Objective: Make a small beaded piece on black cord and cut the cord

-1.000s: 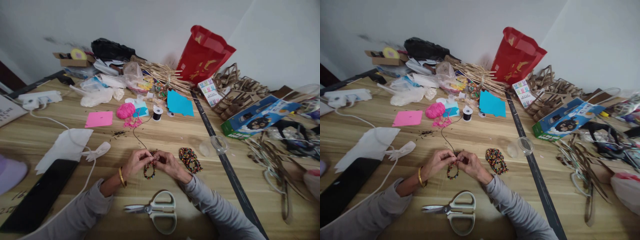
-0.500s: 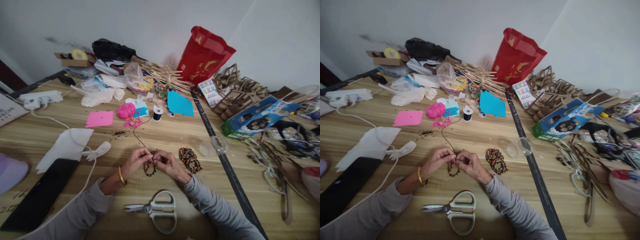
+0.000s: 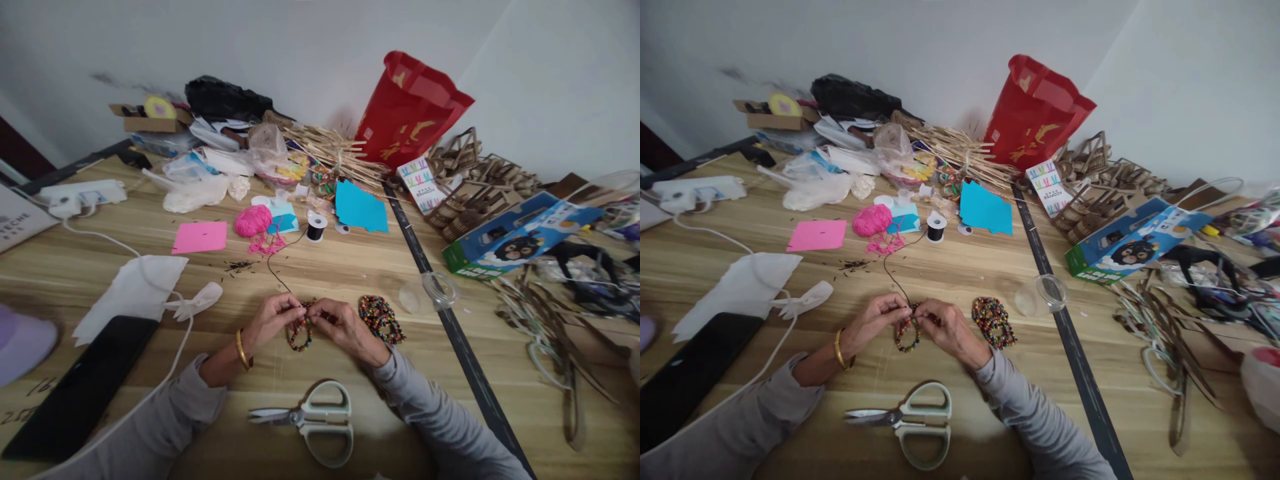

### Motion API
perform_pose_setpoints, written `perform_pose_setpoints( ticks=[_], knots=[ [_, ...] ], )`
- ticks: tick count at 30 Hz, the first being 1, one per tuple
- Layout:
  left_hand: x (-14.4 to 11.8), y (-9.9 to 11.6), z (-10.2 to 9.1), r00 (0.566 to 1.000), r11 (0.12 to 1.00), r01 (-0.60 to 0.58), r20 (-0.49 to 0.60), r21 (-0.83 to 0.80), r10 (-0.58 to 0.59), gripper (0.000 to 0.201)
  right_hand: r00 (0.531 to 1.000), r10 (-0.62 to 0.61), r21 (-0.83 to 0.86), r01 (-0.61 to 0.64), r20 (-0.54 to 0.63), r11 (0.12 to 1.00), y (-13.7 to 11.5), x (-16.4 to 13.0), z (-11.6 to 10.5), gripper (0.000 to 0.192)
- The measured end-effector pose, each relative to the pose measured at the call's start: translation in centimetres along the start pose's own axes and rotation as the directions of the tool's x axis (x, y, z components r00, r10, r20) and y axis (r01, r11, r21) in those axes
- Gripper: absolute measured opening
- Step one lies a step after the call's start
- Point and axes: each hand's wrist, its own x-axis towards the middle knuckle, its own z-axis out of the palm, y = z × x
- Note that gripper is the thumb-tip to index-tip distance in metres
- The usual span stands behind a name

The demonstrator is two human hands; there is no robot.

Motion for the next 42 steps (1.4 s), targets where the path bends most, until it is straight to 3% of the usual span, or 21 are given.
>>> perform_pose_setpoints(
  ticks=[5,11,23,33,42],
  knots=[
    [-0.2,0.2,0.2,1.000,1.000,0.001,0.031,0.002,-0.001,0.032,0.993,-0.113,-0.118,0.117,0.038,0.986,-0.5,-0.2,-0.5,0.016],
    [-0.3,0.3,0.5,0.996,1.000,0.002,0.090,-0.014,-0.001,0.033,0.990,-0.124,-0.121,0.131,0.068,0.984,-0.9,-0.3,-0.6,0.015],
    [-0.5,0.2,0.4,0.994,1.000,-0.012,0.108,-0.003,0.012,0.031,0.992,-0.123,-0.105,0.126,0.039,0.986,-0.5,-0.3,-0.5,0.010],
    [-0.3,-0.1,0.4,0.995,0.999,-0.030,0.099,0.013,0.029,0.033,0.995,-0.092,-0.041,0.093,0.031,0.995,-0.1,-0.3,-0.7,0.010],
    [-0.3,0.2,0.3,0.995,1.000,-0.018,0.097,0.015,0.017,0.033,0.998,0.033,0.088,-0.037,0.049,0.995,0.3,-0.1,-0.2,0.010]
  ],
)
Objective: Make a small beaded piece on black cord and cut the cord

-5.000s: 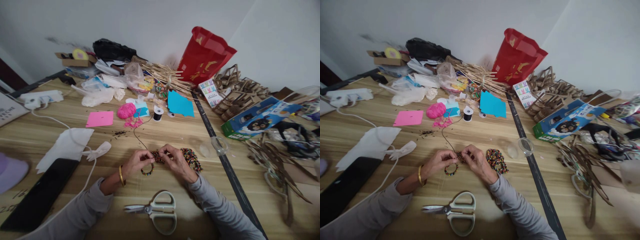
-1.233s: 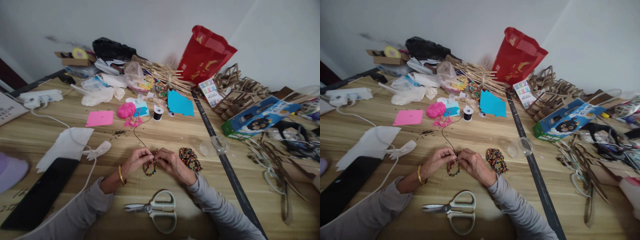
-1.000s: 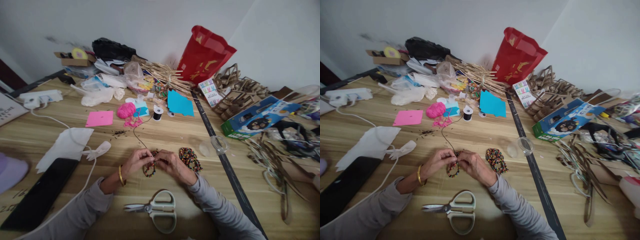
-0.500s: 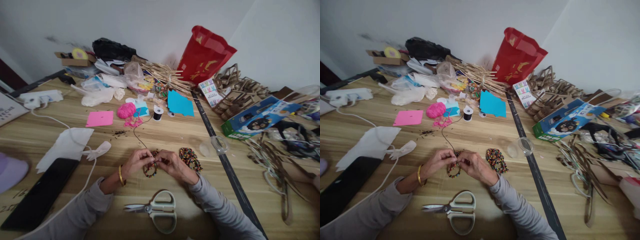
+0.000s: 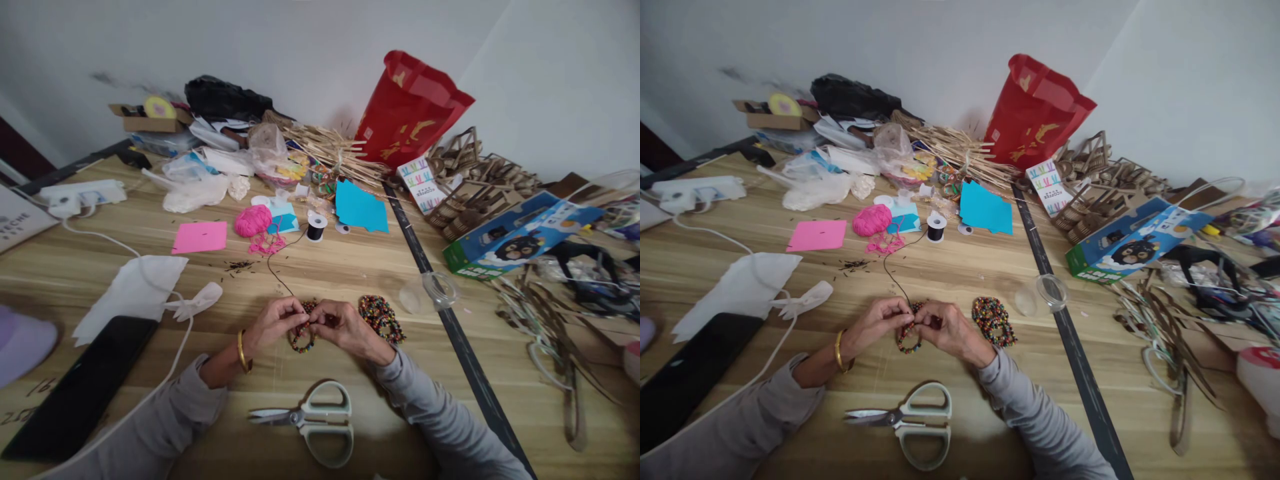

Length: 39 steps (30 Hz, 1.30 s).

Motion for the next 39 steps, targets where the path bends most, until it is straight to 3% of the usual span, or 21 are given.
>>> perform_pose_setpoints(
  ticks=[7,13,19,30,33,36,39],
  knots=[
    [0.1,-0.2,0.0,0.998,0.999,-0.042,-0.048,0.033,0.044,0.028,0.999,0.044,0.040,-0.044,-0.010,0.998,0.3,0.1,0.2,0.012],
    [0.1,-0.1,0.1,0.996,0.998,-0.031,-0.088,0.046,0.034,0.025,0.994,0.105,0.184,-0.098,-0.025,0.978,0.1,0.3,0.5,0.019],
    [0.1,-0.1,0.1,0.996,1.000,-0.008,-0.089,0.013,0.009,0.026,0.991,0.131,0.380,-0.121,-0.002,0.917,0.7,0.6,0.8,0.021],
    [0.0,-0.1,0.1,0.998,0.998,-0.033,-0.049,0.056,0.036,0.025,0.981,0.188,0.507,-0.185,0.044,0.842,0.9,0.8,1.1,0.013],
    [0.1,-0.3,0.2,0.997,0.998,-0.064,-0.051,0.028,0.065,0.024,0.979,0.197,0.523,-0.193,0.047,0.830,1.2,0.8,1.2,0.012],
    [0.0,-0.5,0.5,0.991,0.994,-0.108,-0.070,0.036,0.110,0.036,0.974,0.222,0.554,-0.207,0.041,0.806,1.3,0.8,1.1,0.011],
    [-0.3,-0.5,1.0,0.972,0.963,-0.176,-0.121,0.203,0.203,0.043,0.966,0.257,0.607,-0.224,0.034,0.763,1.5,0.9,1.1,0.010]
  ],
)
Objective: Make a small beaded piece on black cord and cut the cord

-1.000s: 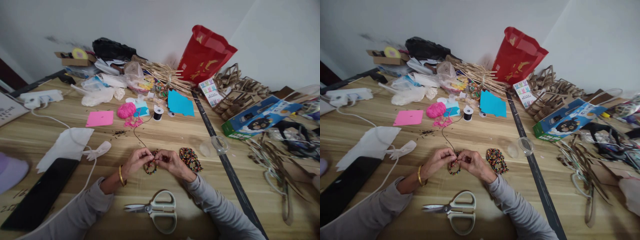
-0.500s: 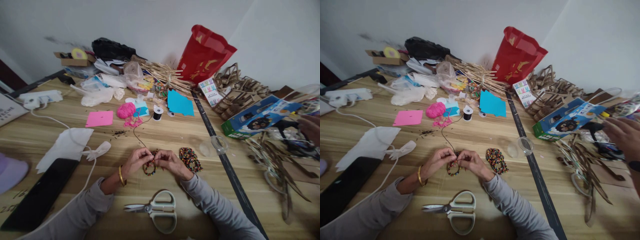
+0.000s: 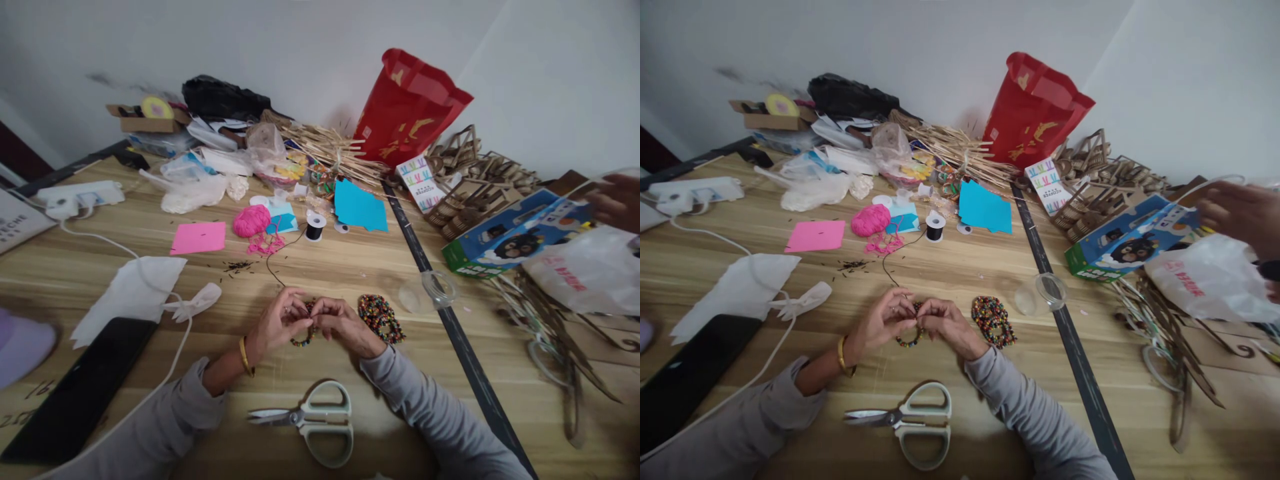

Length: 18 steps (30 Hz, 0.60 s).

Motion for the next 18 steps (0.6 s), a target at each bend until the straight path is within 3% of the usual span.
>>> perform_pose_setpoints(
  ticks=[3,8,14,18],
  knots=[
    [-0.45,-0.02,0.21,0.984,0.951,-0.161,-0.035,0.264,0.176,0.032,1.000,0.022,0.085,-0.021,-0.010,0.996,0.34,0.19,-0.14,0.009],
    [-0.79,-0.33,0.15,0.897,0.756,-0.402,0.054,0.517,0.439,0.014,1.000,0.029,0.165,-0.028,-0.001,0.986,0.60,0.40,-0.01,0.007],
    [-0.91,-0.21,0.08,0.884,0.637,-0.405,0.103,0.656,0.456,0.016,0.999,0.032,0.143,-0.028,-0.024,0.989,0.38,0.26,0.27,0.006],
    [-0.83,-0.05,0.08,0.884,0.649,-0.409,0.103,0.642,0.455,0.017,0.999,-0.027,0.087,0.028,-0.018,0.996,0.59,0.18,0.21,0.008]
  ],
)
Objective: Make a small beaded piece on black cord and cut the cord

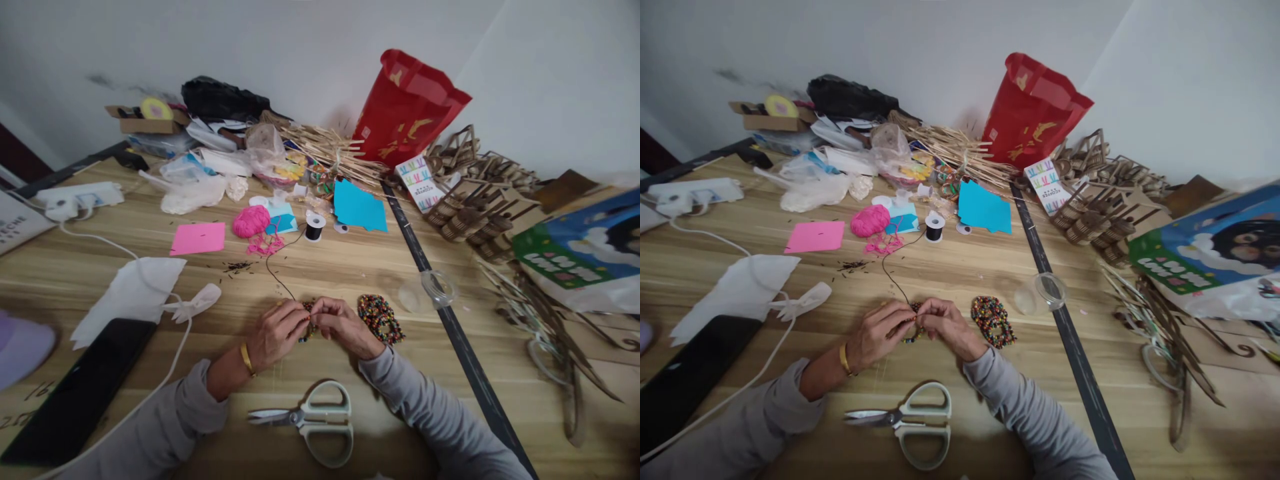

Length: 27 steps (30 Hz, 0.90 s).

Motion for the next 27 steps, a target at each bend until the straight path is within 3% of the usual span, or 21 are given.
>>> perform_pose_setpoints(
  ticks=[6,10,13,18,24,27],
  knots=[
    [0.4,-0.3,0.0,0.989,0.963,0.147,0.036,-0.227,-0.143,0.012,1.000,-0.022,-0.149,0.019,-0.016,0.989,-0.6,-0.2,0.2,0.013],
    [0.7,-0.4,-0.1,0.928,0.865,0.370,0.174,-0.339,-0.329,0.007,0.999,-0.034,-0.262,0.032,-0.003,0.965,-0.9,-0.2,0.1,0.013],
    [0.9,-0.6,-0.2,0.887,0.747,0.462,0.270,-0.478,-0.375,0.007,0.999,-0.034,-0.282,0.037,0.015,0.959,-0.9,-0.1,-0.1,0.013],
    [1.1,-0.7,-0.3,0.842,0.616,0.540,0.362,-0.574,-0.400,0.008,0.998,-0.033,-0.261,0.045,0.050,0.964,-1.0,0.0,-0.3,0.015],
    [1.0,-0.5,-0.2,0.823,0.573,0.567,0.371,-0.592,-0.431,0.008,0.999,-0.016,-0.223,0.024,0.038,0.974,-1.3,0.0,-0.3,0.014],
    [0.9,-0.4,0.0,0.834,0.603,0.550,0.341,-0.578,-0.434,0.007,1.000,0.000,-0.213,0.006,0.028,0.977,-1.3,0.1,-0.3,0.014]
  ],
)
